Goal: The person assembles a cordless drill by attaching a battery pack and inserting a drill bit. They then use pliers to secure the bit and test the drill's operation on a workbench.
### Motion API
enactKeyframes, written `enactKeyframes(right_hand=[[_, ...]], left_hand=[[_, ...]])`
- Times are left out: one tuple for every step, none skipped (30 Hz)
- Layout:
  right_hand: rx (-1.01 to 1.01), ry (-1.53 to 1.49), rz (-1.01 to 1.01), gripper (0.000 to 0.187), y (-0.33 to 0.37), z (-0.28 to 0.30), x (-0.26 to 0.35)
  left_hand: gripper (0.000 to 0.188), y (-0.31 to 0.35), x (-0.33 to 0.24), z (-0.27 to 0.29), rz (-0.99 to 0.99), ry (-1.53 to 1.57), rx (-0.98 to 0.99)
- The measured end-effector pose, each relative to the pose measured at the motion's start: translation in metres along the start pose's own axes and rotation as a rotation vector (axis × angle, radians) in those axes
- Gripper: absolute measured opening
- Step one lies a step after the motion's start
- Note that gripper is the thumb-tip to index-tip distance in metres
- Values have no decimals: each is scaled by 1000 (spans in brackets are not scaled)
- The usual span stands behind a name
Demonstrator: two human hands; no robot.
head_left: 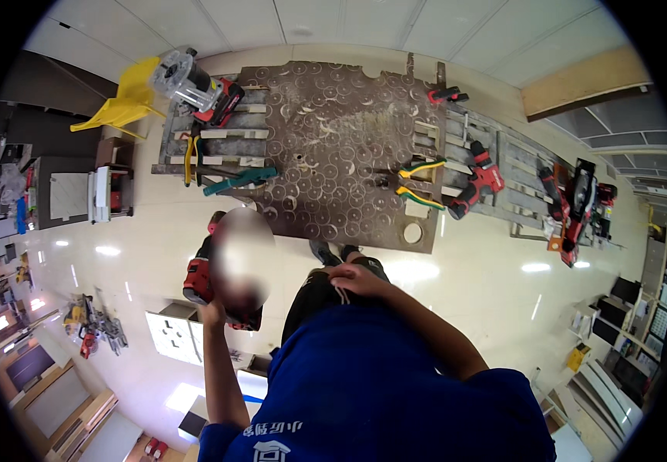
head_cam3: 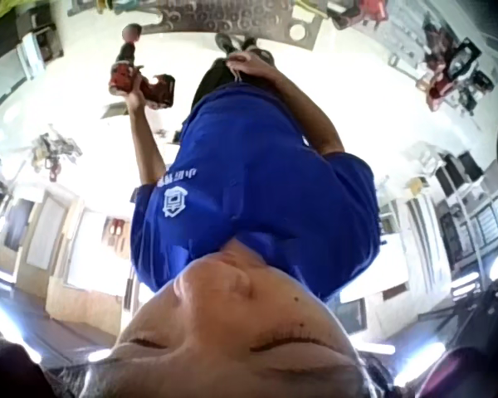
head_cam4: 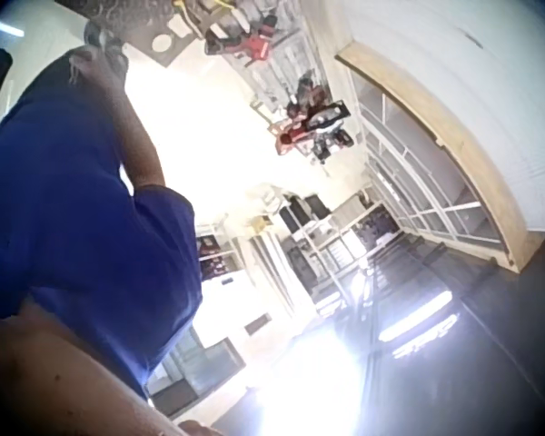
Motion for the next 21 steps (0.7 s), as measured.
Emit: enactKeyframes(right_hand=[[16,-23,83,39,-19,-3,-2],[19,-66,156,41,-37,-19,-6],[90,35,14,44,-60,-31,-35],[18,-113,87,46,-78,-43,-26],[-87,-413,-51,45,-94,-57,-18],[-199,-706,-191,45,-107,-69,-9],[-292,-801,-169,40,-120,-77,6],[-386,-897,-148,37,-132,-84,15],[-467,-906,-61,38,-144,-84,18],[-515,-951,-56,39,-150,-85,18],[-570,-989,-52,40,-151,-82,22],[-618,-1018,-54,41,-151,-80,20],[-678,-1021,-9,45,-152,-81,20],[-696,-1020,1,45,-151,-87,15],[-708,-1019,18,46,-156,-87,13],[-719,-1018,35,47,-160,-86,11],[-746,-1042,40,46,-163,-86,11],[-761,-1040,46,45,-165,-88,12],[-774,-1038,52,44,-166,-90,13],[-799,-1034,62,44,-165,-89,13],[-802,-1034,66,42,-164,-88,14]], left_hand=[[26,-5,-6,-3,-47,-70,-11],[25,-4,-8,2,-77,-157,-11],[24,-8,-10,0,-54,-163,-7],[24,-8,-8,2,-26,-169,-15],[23,-6,-7,5,4,-176,-28],[23,-5,-23,-8,2,-143,20],[22,-6,-26,-10,22,-155,37],[22,-12,-22,-5,-2,-231,33],[22,-20,-16,-3,-21,-291,28],[22,-26,-11,2,-55,-327,45],[22,-27,-16,-1,-85,-350,82],[23,-23,-29,-6,-90,-336,124],[23,-20,-41,-13,-98,-321,164],[25,-7,-60,-21,-1,-210,203],[26,-10,-63,-21,-66,-277,218],[28,-11,-65,-19,-132,-343,231],[29,-13,-67,-17,-200,-414,248],[28,-18,-58,-10,-140,-418,252],[28,-19,-57,-5,-211,-507,237],[27,-22,-59,-8,-284,-592,233],[26,-24,-61,-10,-289,-596,229]])
Point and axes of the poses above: each hand's wrist, its own y-axis away from the middle knuckle, its own z-axis out of the back of the hand, x = y × z, the point moved 4 cm from there along -y, towards the middle knuckle, and after that the axes turned 15 degrees about z, right-handed, at the moved point
